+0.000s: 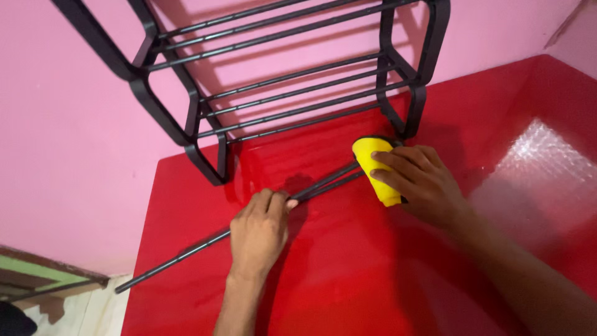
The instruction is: The person assembles a black metal shoe rack by inserting horizontal rods into the frame slots and securing them. They then place a yellow cloth on one of the rods. The task is performed on a red table against a pink wall.
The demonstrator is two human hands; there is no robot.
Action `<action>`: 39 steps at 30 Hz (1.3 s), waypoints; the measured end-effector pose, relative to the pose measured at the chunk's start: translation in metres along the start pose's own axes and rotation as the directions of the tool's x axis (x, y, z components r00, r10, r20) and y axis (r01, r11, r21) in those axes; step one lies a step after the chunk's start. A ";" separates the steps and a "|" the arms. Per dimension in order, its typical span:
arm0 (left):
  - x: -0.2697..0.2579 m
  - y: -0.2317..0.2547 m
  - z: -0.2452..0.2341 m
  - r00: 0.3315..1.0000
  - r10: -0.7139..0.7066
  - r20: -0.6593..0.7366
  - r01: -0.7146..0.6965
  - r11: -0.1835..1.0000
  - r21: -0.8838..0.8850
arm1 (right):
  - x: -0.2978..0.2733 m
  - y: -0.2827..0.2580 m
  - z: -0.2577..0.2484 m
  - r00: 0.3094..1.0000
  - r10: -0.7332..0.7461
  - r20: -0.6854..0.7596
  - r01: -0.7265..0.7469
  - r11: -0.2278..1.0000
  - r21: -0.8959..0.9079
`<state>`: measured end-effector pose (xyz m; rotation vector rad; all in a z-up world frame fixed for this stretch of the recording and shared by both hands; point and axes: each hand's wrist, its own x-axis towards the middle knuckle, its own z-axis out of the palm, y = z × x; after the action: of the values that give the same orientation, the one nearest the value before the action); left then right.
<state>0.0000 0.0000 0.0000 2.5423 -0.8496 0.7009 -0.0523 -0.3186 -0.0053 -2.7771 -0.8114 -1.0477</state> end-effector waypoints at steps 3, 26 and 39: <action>0.004 0.001 0.001 0.994 0.019 -0.109 -0.016 0.999 0.031 | -0.011 0.006 -0.006 0.990 0.013 0.139 -0.021 0.998 0.053; 0.088 0.040 0.115 0.979 0.174 -0.104 -0.168 0.984 0.064 | -0.058 0.104 -0.027 0.803 0.508 0.310 -0.569 0.809 0.148; 0.129 0.057 0.161 0.979 0.199 -0.036 -0.200 0.979 -0.040 | -0.058 0.191 0.084 0.673 0.677 0.299 -0.607 0.274 0.746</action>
<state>0.1077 -0.1786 -0.0482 2.4228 -1.1079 0.7724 0.0563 -0.4895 -0.0831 -1.8665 0.0039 -0.4105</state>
